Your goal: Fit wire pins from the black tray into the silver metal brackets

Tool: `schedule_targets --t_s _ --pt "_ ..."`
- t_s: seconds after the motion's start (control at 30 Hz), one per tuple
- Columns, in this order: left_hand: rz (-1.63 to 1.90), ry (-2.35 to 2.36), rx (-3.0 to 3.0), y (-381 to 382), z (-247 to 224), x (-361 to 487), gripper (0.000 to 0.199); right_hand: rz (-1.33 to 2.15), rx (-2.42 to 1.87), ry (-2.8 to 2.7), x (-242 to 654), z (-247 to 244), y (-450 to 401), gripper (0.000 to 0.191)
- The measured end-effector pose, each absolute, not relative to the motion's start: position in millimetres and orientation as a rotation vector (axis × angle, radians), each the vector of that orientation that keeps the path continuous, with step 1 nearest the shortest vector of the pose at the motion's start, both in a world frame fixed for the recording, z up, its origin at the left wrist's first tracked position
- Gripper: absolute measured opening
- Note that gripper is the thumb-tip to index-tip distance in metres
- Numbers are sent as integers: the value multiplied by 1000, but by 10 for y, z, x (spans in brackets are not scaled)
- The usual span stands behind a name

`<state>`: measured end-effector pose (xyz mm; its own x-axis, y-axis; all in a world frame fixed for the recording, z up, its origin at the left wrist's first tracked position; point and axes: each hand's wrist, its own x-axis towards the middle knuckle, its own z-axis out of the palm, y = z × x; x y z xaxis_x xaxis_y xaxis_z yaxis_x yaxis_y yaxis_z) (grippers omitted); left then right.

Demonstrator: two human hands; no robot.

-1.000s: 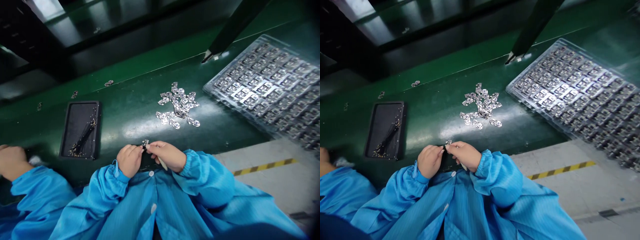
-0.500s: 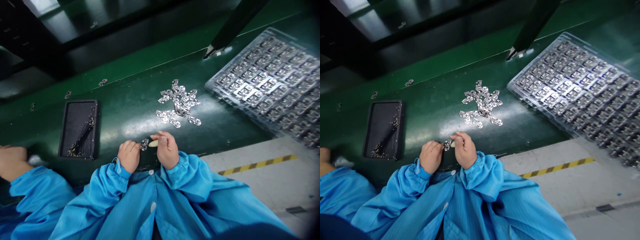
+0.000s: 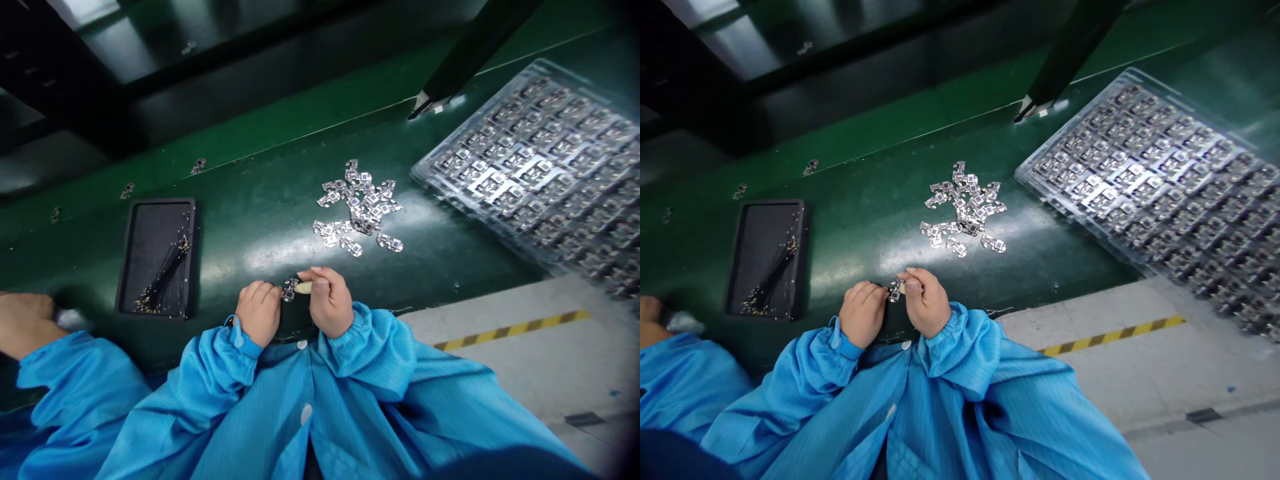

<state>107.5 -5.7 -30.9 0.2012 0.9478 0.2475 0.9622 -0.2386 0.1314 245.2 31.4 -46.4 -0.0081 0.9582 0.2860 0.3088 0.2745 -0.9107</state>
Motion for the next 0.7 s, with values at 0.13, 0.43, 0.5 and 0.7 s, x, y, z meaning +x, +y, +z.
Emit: schedule_targets --t_s 0.13,0.43,0.5,0.7 --pt "-425 -1909 -2390 -59 -312 1079 14 787 -1220 -1532 2450 -467 313 17" --pt "-395 -1925 -2381 -67 -306 1083 16 801 -1248 -1567 2457 -443 308 18" --pt "-395 -1920 -2391 -66 -308 1076 17 798 -1275 -1639 2457 -384 331 20" --pt "-400 -1915 -2407 -84 -341 1032 21 717 -1151 -2208 2330 -178 418 36"
